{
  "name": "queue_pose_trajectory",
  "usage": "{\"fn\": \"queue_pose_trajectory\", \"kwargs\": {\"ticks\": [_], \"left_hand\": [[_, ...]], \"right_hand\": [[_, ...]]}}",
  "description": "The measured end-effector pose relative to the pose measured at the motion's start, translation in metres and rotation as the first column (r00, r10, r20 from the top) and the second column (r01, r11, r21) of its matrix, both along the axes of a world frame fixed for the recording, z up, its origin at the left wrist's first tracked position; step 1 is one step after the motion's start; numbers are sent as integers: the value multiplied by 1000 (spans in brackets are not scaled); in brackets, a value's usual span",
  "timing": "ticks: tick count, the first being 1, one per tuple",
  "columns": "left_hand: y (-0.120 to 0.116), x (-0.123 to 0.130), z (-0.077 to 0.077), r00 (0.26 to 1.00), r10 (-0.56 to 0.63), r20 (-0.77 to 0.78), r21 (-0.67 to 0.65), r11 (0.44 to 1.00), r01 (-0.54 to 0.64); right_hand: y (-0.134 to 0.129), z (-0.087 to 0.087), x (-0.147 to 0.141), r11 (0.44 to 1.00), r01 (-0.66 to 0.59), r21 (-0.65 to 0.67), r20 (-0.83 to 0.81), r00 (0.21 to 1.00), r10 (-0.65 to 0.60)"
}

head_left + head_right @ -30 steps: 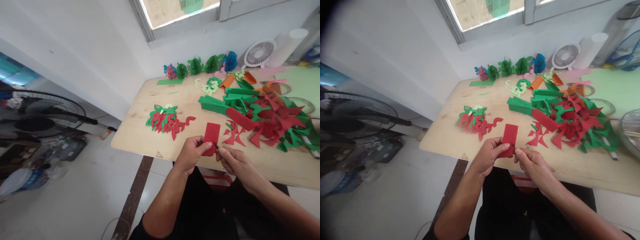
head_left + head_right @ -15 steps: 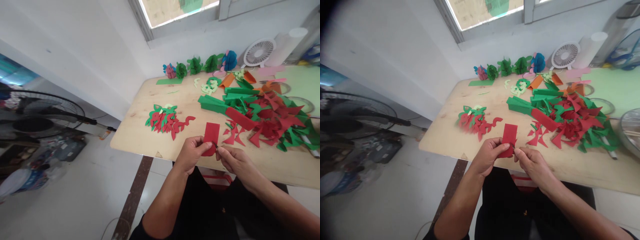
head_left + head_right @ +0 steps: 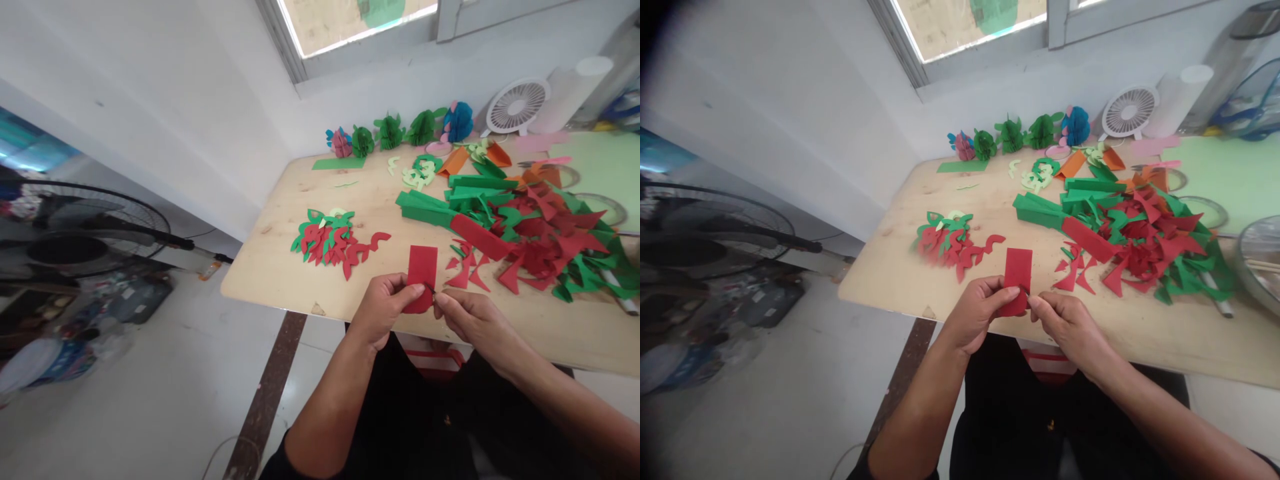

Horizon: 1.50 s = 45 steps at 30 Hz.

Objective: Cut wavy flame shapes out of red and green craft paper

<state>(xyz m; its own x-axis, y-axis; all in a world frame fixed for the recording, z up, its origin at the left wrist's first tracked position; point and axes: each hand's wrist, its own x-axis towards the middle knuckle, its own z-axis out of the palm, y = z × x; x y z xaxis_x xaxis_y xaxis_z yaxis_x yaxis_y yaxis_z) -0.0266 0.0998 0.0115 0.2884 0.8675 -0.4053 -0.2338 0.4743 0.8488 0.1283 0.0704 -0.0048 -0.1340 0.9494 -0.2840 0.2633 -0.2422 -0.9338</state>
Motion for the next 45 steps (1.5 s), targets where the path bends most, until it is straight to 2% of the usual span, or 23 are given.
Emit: {"fn": "queue_pose_trajectory", "kwargs": {"ticks": [6,14,20,27,34,37,45], "left_hand": [[0,0,-2,995,102,13,-36,994,-102],[-3,4,-1,982,78,170,-106,993,-61],[-11,11,-2,955,152,254,-115,985,-126],[-20,18,-1,948,214,234,-133,973,-187],[-22,24,1,975,186,119,-66,982,-179],[-21,24,2,978,175,113,-40,984,-171],[-16,18,4,995,63,78,6,998,-63]], "right_hand": [[5,2,5,997,-73,1,35,997,73],[2,1,9,994,-107,13,24,994,106],[-2,-1,5,998,-37,45,-87,995,41],[-7,-2,0,999,27,31,-122,992,-23],[-7,-6,0,999,50,10,-192,980,-47],[-7,-6,2,1000,14,24,-234,972,-8],[-4,-8,8,998,-42,-48,-288,957,27]]}}
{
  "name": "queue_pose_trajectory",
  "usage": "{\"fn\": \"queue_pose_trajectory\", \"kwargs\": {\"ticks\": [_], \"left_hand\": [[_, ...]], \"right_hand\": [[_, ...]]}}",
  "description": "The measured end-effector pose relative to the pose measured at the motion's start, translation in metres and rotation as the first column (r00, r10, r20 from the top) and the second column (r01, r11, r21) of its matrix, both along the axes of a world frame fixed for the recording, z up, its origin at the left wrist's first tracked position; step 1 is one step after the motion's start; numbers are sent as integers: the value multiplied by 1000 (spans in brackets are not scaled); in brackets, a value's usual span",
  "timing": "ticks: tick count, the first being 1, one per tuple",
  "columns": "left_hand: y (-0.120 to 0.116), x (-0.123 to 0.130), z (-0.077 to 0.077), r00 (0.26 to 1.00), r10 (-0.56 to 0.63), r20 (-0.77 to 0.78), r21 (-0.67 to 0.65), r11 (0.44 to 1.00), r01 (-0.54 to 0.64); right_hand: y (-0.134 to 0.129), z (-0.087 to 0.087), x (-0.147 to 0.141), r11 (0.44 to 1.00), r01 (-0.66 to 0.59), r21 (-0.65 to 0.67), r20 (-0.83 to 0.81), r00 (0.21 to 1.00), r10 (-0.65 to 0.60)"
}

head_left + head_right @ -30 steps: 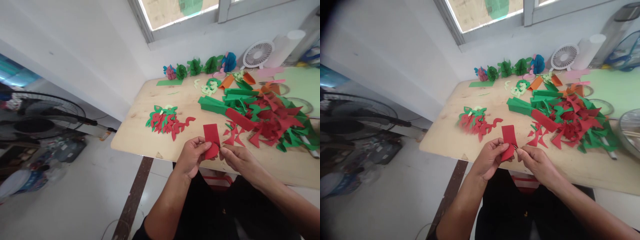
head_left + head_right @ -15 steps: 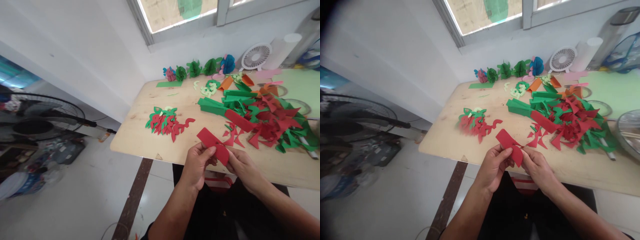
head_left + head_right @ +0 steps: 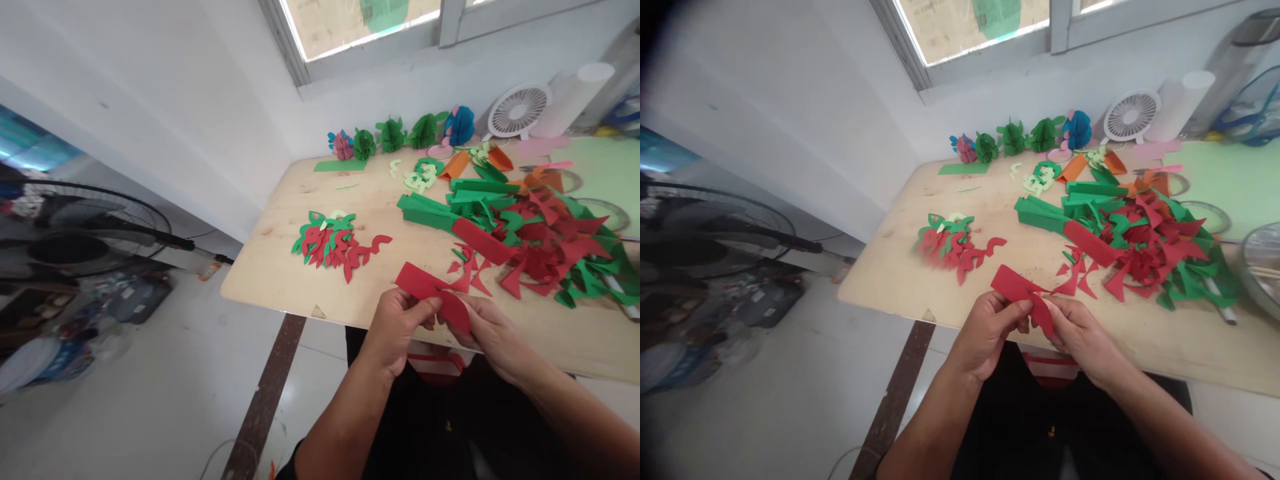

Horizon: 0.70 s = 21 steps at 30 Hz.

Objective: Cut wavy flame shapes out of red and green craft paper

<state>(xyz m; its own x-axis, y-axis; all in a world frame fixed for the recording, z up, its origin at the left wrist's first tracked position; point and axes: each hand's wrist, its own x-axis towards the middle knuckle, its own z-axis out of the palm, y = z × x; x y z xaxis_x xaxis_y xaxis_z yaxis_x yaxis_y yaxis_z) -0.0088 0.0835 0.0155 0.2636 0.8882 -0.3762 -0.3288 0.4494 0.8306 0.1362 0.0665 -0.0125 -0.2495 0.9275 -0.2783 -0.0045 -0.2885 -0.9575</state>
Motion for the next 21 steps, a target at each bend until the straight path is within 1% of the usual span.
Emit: {"fn": "queue_pose_trajectory", "kwargs": {"ticks": [5,9,14,17,21], "left_hand": [[2,-1,-1,1000,-8,-13,-5,1000,8],[1,0,-1,1000,10,-23,-14,1000,-10],[1,2,2,985,170,-21,-21,985,-171],[0,4,2,979,205,-22,-9,979,-205],[-3,10,1,961,273,-39,16,962,-272]], "right_hand": [[1,1,-2,1000,-14,-12,-6,1000,14],[0,4,-4,1000,17,11,-13,1000,-16],[1,8,-6,999,22,-23,29,999,-21],[0,9,-6,998,35,-43,19,999,-34],[0,6,-7,998,57,-19,-17,998,-57]]}}
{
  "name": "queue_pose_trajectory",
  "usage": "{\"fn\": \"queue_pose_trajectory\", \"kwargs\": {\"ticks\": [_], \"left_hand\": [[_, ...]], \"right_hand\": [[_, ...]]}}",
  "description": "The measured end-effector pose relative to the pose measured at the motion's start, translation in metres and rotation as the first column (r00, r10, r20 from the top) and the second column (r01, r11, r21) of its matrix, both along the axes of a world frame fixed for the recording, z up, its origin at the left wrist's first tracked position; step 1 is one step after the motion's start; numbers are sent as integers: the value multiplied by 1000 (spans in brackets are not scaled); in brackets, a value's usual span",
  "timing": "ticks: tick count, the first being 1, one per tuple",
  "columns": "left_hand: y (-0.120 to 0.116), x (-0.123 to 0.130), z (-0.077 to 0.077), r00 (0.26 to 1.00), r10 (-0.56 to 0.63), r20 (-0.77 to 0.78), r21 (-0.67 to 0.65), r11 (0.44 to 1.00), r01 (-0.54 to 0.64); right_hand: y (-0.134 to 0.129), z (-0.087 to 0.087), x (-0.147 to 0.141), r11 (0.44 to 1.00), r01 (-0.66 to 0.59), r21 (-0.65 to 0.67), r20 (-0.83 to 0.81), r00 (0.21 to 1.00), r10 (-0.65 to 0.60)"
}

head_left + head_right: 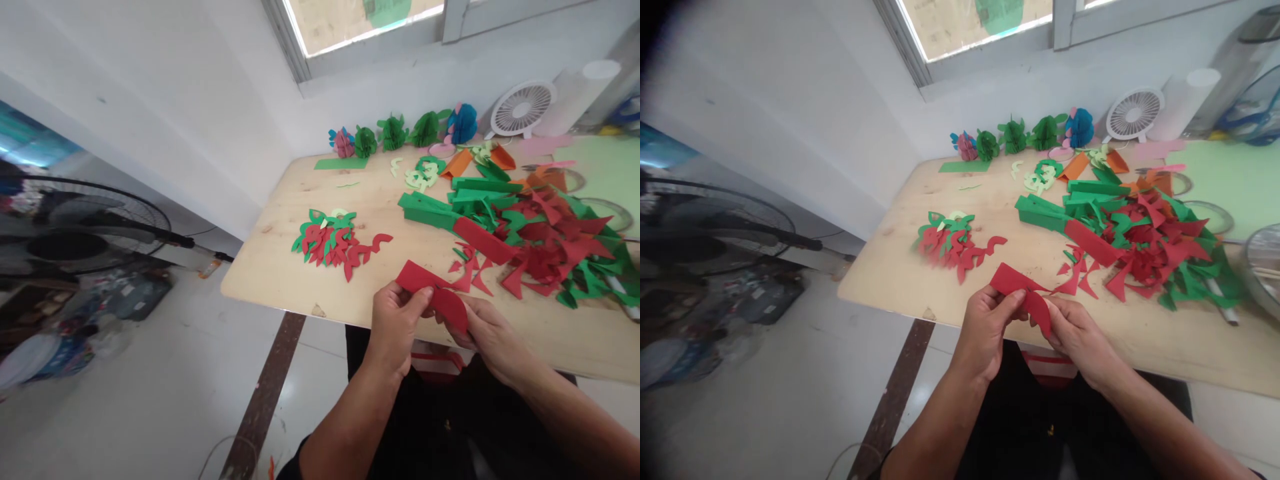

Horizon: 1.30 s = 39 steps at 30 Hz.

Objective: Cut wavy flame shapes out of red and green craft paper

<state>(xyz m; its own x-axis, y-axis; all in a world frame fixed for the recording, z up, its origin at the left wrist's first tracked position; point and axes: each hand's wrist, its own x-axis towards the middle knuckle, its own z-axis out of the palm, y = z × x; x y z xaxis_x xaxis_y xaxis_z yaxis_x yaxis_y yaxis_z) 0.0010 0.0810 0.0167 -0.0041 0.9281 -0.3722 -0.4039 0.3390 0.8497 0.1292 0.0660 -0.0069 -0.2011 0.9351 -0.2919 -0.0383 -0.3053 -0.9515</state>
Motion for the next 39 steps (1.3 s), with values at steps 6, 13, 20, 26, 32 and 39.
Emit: {"fn": "queue_pose_trajectory", "kwargs": {"ticks": [6,13,20,26,32,39], "left_hand": [[-3,6,3,997,74,-14,32,997,-73],[-5,11,4,992,123,-33,60,991,-121],[-8,15,2,994,105,1,98,990,-105],[-8,16,4,993,121,-2,112,986,-120],[-7,17,7,989,149,7,82,985,-149],[-8,18,7,986,161,33,78,984,-163]], "right_hand": [[-1,-4,-3,1000,18,-2,-38,999,-18],[-3,-6,-7,999,43,-18,-54,998,-44],[-5,-6,-10,997,73,-33,-128,989,-76],[-5,-5,-12,995,83,-59,-153,984,-91],[-4,-1,-14,993,98,-64,-152,983,-107],[-5,-2,-16,988,132,-80,-177,974,-145]]}}
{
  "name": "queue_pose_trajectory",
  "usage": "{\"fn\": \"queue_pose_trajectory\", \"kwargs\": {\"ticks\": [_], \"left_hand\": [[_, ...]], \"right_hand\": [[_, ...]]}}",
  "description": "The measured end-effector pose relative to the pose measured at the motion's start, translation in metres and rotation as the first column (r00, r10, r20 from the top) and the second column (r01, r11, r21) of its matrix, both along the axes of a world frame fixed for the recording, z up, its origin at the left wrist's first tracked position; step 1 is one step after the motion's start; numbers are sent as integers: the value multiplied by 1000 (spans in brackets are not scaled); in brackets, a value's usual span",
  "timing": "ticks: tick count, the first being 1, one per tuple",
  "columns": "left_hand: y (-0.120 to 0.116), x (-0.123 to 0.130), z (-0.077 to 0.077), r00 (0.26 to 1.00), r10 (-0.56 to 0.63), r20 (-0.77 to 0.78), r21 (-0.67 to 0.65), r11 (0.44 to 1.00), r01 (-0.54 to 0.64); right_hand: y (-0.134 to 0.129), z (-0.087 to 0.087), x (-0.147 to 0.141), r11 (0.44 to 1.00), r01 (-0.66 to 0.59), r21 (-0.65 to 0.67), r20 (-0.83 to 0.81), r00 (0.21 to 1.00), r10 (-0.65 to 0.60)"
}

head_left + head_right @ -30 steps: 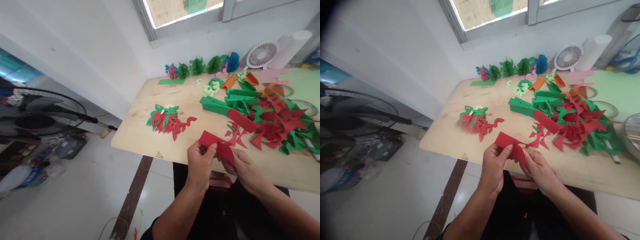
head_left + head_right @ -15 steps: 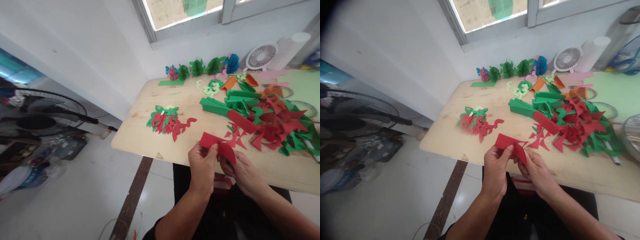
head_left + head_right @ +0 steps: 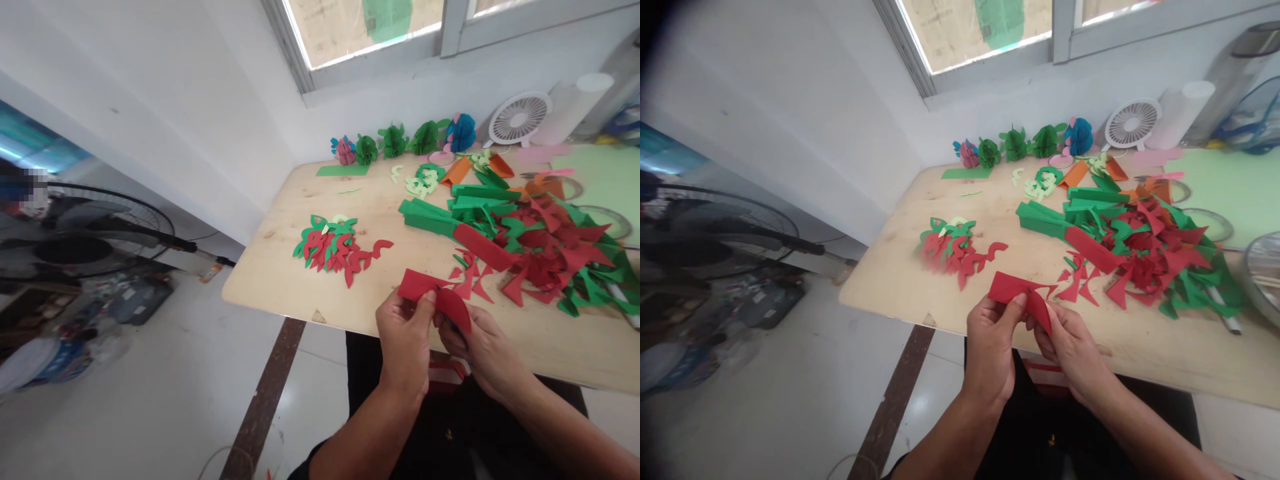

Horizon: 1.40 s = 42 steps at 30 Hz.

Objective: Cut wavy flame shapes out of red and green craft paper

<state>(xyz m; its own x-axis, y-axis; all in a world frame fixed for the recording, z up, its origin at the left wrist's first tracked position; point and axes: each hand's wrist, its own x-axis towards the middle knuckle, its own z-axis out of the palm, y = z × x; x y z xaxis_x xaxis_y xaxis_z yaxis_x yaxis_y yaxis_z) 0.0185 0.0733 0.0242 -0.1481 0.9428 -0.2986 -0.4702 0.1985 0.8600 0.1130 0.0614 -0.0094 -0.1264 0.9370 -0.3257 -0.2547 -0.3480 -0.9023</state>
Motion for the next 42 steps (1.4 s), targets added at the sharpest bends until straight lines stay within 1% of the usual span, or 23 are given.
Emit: {"fn": "queue_pose_trajectory", "kwargs": {"ticks": [5,10,15,18,26,32,37,42], "left_hand": [[0,0,1,1000,0,7,9,1000,0],[1,-4,2,1000,-27,-2,9,1000,27],[3,-8,2,1000,-20,-4,-32,999,20],[4,-9,2,1000,-29,0,-32,999,29],[5,-13,2,995,-98,-25,-3,995,98],[5,-13,2,995,-100,-12,-6,995,99],[4,-13,1,994,-103,23,-14,995,103],[5,-14,2,993,-114,7,11,993,114]], "right_hand": [[-1,-2,0,1000,15,10,-18,1000,-14],[0,3,2,999,-7,42,15,1000,7],[1,2,5,1000,-16,-3,52,999,16],[0,2,6,999,-24,-21,66,997,26],[1,4,7,999,-52,-4,56,997,52],[0,0,6,999,-33,-15,50,998,34],[-1,4,5,999,-12,-38,123,992,17],[-1,8,5,1000,-24,5,172,985,23]]}}
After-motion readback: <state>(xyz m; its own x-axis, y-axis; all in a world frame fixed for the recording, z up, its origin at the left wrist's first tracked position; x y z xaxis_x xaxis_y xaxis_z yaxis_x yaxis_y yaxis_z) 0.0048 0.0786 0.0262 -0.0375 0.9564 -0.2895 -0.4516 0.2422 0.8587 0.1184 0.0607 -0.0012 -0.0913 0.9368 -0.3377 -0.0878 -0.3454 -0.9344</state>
